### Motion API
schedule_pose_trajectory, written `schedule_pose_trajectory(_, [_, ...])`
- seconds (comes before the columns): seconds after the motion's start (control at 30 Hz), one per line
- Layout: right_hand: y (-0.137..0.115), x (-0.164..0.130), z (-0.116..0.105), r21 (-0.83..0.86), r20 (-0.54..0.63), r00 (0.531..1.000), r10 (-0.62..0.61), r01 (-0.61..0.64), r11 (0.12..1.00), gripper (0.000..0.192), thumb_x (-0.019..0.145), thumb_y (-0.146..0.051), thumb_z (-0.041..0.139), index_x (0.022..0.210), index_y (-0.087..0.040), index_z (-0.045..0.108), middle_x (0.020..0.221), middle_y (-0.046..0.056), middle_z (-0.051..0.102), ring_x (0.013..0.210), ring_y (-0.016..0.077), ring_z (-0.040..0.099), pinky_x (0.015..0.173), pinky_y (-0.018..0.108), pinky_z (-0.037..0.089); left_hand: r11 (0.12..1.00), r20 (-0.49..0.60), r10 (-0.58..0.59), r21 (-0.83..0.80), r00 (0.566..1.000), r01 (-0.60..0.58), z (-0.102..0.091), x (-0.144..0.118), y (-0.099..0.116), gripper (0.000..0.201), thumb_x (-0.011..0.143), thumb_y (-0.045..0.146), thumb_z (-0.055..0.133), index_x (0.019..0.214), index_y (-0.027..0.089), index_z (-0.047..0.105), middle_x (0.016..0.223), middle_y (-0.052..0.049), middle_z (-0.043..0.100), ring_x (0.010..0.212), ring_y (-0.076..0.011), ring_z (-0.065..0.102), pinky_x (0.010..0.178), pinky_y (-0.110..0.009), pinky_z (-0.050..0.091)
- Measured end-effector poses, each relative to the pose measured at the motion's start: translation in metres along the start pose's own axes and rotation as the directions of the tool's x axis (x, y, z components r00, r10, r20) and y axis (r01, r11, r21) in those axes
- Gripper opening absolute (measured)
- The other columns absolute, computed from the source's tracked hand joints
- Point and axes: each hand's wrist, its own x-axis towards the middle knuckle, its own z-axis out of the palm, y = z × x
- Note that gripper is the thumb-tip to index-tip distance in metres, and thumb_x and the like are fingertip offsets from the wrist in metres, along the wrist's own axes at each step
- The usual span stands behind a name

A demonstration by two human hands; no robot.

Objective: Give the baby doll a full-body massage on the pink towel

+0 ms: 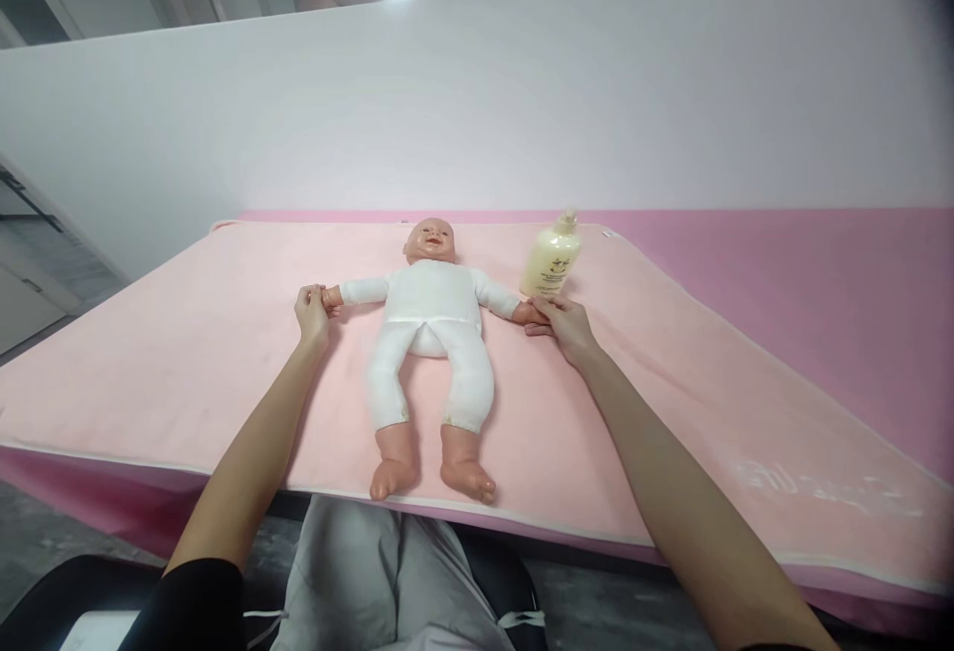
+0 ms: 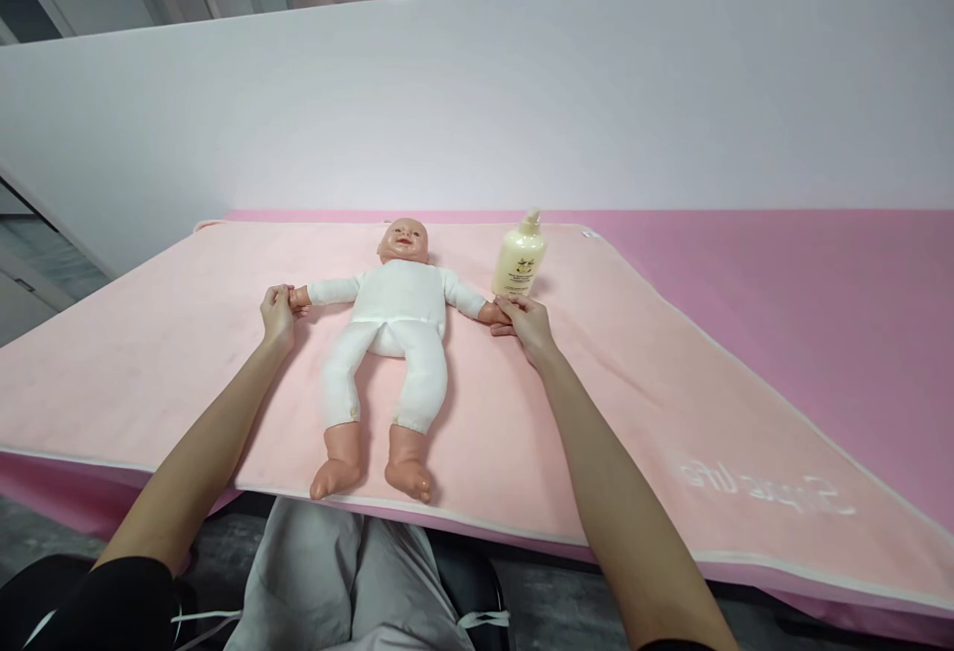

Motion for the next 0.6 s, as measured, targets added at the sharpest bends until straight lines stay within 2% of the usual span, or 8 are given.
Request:
schedule_pose_trajectory(0.23, [-0.0002, -0.0017, 0.0031, -0.018, -0.048, 0.999, -0.014, 0.013, 1.0, 0.021, 0.086, -0.028, 0.057, 0.082, -0.009, 0.063, 0.088, 0.009, 0.064, 0.045, 0.0084, 0.057, 0.041, 0.025, 0.056, 1.0, -0.042, -0.014, 0.011, 0.999, 0.014, 0.0019, -0.0021, 0.0023, 0.028, 0.093, 0.031, 0.032, 0.082, 0.016, 0.051, 0.063, 0.001, 0.054, 0.04, -0.01, 0.053, 0.04, -0.022, 0.046])
schedule_pose_trajectory(0.43, [0.0, -0.0005, 0.0023, -0.021, -0.035, 0.999, -0.021, 0.02, 1.0, 0.02, 0.084, -0.028, 0.06, 0.09, -0.009, 0.064, 0.103, 0.01, 0.062, 0.049, 0.0073, 0.059, 0.044, 0.023, 0.057, 0.999, -0.022, -0.047, -0.02, 0.999, 0.046, 0.0008, -0.0006, 0.0012, 0.018, 0.089, 0.027, 0.045, 0.096, 0.014, 0.056, 0.081, -0.002, 0.059, 0.05, -0.0089, 0.059, 0.047, -0.022, 0.051])
schedule_pose_trajectory(0.6, [0.0031, 0.0019, -0.0002, -0.014, -0.045, 0.998, -0.031, 0.031, 0.999, 0.023, 0.079, -0.024, 0.065, 0.1, -0.012, 0.063, 0.105, 0.009, 0.06, 0.048, 0.0081, 0.06, 0.046, 0.024, 0.058, 0.996, -0.021, -0.057, -0.064, 0.998, 0.056, 0.0012, -0.0027, 0.0031, 0.022, 0.086, 0.022, 0.05, 0.107, 0.015, 0.053, 0.093, -0.004, 0.058, 0.053, -0.0082, 0.06, 0.052, -0.024, 0.053])
